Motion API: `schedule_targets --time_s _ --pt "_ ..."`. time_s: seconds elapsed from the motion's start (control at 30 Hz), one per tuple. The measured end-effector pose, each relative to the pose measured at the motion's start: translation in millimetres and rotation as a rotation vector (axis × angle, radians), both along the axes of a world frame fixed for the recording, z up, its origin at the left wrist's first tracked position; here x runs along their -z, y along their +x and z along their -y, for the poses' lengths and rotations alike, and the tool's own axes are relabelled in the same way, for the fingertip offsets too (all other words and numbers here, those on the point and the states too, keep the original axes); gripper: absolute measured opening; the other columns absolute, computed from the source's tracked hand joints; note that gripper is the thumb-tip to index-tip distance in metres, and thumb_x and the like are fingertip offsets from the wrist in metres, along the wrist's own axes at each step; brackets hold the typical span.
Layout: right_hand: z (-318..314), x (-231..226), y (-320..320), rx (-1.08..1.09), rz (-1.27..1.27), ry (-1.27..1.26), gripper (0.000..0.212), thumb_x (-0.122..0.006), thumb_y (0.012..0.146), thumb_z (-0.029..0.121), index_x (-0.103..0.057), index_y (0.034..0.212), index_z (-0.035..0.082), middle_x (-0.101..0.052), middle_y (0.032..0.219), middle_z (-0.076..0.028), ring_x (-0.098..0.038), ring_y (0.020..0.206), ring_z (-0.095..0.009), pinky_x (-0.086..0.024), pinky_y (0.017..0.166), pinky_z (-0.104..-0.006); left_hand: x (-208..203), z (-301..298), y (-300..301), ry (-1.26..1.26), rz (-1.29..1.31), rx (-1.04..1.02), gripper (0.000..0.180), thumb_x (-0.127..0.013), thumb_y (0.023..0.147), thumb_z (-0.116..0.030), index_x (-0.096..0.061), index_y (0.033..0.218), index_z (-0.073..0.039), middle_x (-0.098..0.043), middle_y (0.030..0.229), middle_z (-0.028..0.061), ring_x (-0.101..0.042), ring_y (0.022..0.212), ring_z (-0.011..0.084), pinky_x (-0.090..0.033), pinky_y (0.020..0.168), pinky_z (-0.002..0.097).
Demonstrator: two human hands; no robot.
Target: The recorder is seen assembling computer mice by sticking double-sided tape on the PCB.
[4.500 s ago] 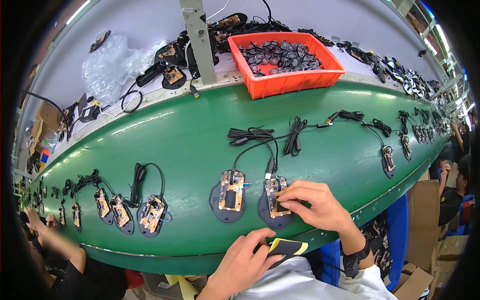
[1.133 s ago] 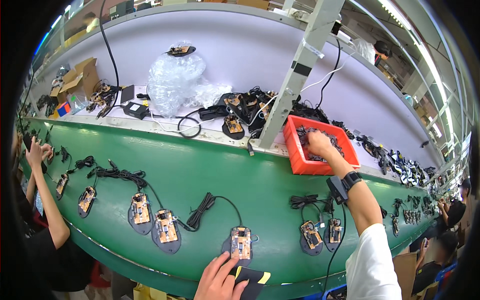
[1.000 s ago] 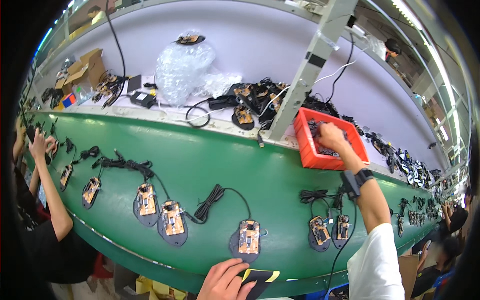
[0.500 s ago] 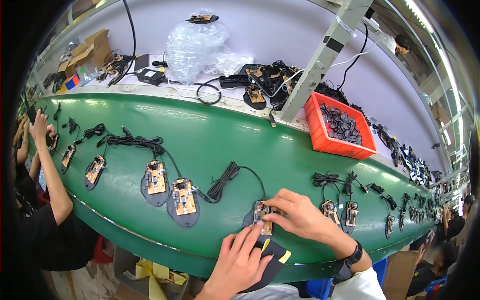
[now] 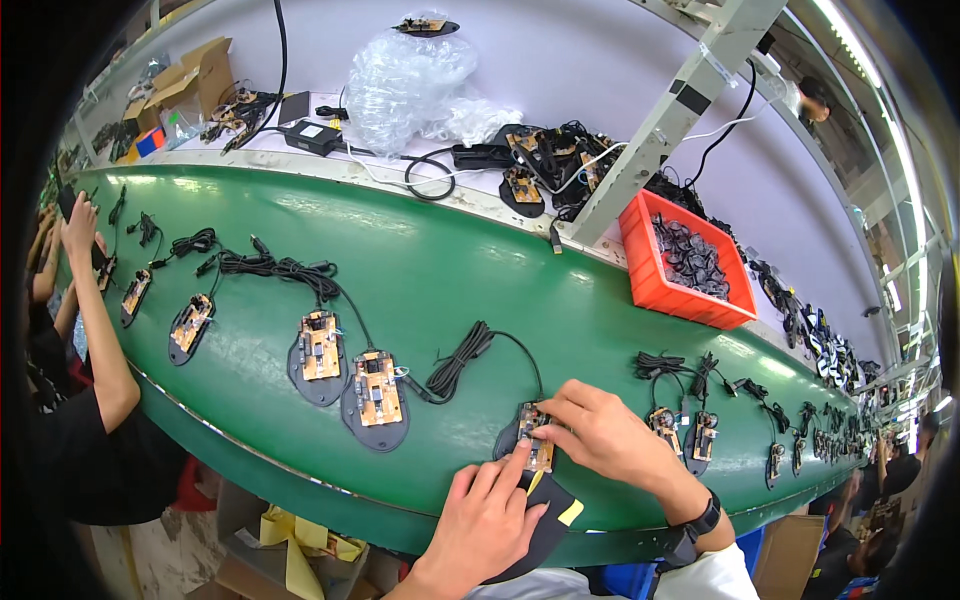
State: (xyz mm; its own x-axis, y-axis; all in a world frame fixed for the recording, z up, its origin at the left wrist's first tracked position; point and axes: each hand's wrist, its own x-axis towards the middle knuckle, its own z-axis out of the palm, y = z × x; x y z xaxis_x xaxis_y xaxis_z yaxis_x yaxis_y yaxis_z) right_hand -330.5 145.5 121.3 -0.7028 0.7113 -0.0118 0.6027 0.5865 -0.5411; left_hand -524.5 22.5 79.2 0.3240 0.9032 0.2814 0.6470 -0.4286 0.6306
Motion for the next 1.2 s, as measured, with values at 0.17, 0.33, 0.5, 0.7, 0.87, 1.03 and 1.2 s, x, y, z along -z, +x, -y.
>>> schedule_targets --time_s 0.17,0.33,0.5,0.7,0.87,1.03,1.2 --pt "-2.2 -4.7 2.3 0.066 0.016 -0.038 0.028 -0.077 0.095 0.017 -0.072 0.113 -0.003 -0.066 0.099 -0.017 -0.068 0.085 -0.037 -0.056 0.076 -0.0438 0.2 -0.8 -0.1 -0.015 0.020 0.021 0.030 -0.081 0.085 -0.022 -0.063 0.078 0.002 -0.059 0.147 0.0238 -0.061 0.107 0.0318 -0.047 0.097 0.0448" --pt "-3.4 -9.8 0.5 0.013 0.087 -0.005 0.026 -0.076 0.095 0.018 -0.072 0.111 -0.003 -0.064 0.095 -0.017 -0.066 0.081 -0.037 -0.055 0.073 -0.0459 -0.5 -2.8 1.4 -0.031 0.034 0.011 0.029 -0.081 0.084 -0.021 -0.063 0.077 0.002 -0.061 0.147 0.0219 -0.062 0.107 0.0305 -0.048 0.096 0.0437" --pt "-1.3 -9.9 0.1 0.004 0.161 -0.001 0.026 -0.076 0.095 0.017 -0.072 0.110 -0.003 -0.062 0.094 -0.017 -0.065 0.081 -0.037 -0.054 0.072 -0.0467 -2.0 -3.0 1.8 -0.038 0.051 0.006 0.029 -0.081 0.083 -0.020 -0.063 0.077 0.002 -0.061 0.147 0.0217 -0.063 0.108 0.0296 -0.048 0.095 0.0430" --pt "-7.0 0.6 6.8 0.024 0.091 -0.170 0.031 -0.072 0.098 0.018 -0.070 0.121 -0.004 -0.059 0.097 -0.017 -0.063 0.090 -0.036 -0.053 0.079 -0.0454 -1.2 -2.3 3.9 -0.034 0.079 0.017 0.029 -0.082 0.083 -0.019 -0.064 0.078 0.002 -0.061 0.146 0.0216 -0.063 0.107 0.0298 -0.048 0.095 0.0430" --pt "9.2 10.5 12.6 0.102 0.254 -0.041 0.053 -0.065 0.103 0.027 -0.055 0.148 -0.001 -0.053 0.126 -0.016 -0.051 0.118 -0.034 -0.045 0.097 -0.0463 1.6 -6.8 -1.0 -0.039 0.091 0.065 0.029 -0.082 0.084 -0.019 -0.064 0.080 0.003 -0.060 0.147 0.0226 -0.063 0.107 0.0310 -0.049 0.095 0.0444" --pt "21.9 -3.2 36.9 0.246 -0.064 0.089 0.052 -0.074 0.097 0.020 -0.059 0.143 0.000 -0.055 0.134 -0.017 -0.055 0.115 -0.035 -0.047 0.102 -0.0455 -2.8 -7.5 -0.2 -0.048 0.142 0.093 0.029 -0.081 0.087 -0.018 -0.062 0.080 0.003 -0.058 0.150 0.0234 -0.064 0.110 0.0342 -0.048 0.098 0.0471" --pt "-18.2 -24.3 76.6 0.269 -0.062 0.370 0.022 -0.080 0.086 0.006 -0.074 0.106 0.002 -0.069 0.105 -0.012 -0.066 0.102 -0.033 -0.054 0.089 -0.0432 -11.8 3.1 -4.8 0.004 0.173 0.076 0.024 -0.079 0.087 -0.013 -0.065 0.094 0.005 -0.066 0.133 0.0224 -0.064 0.114 0.0390 -0.051 0.097 0.0472"
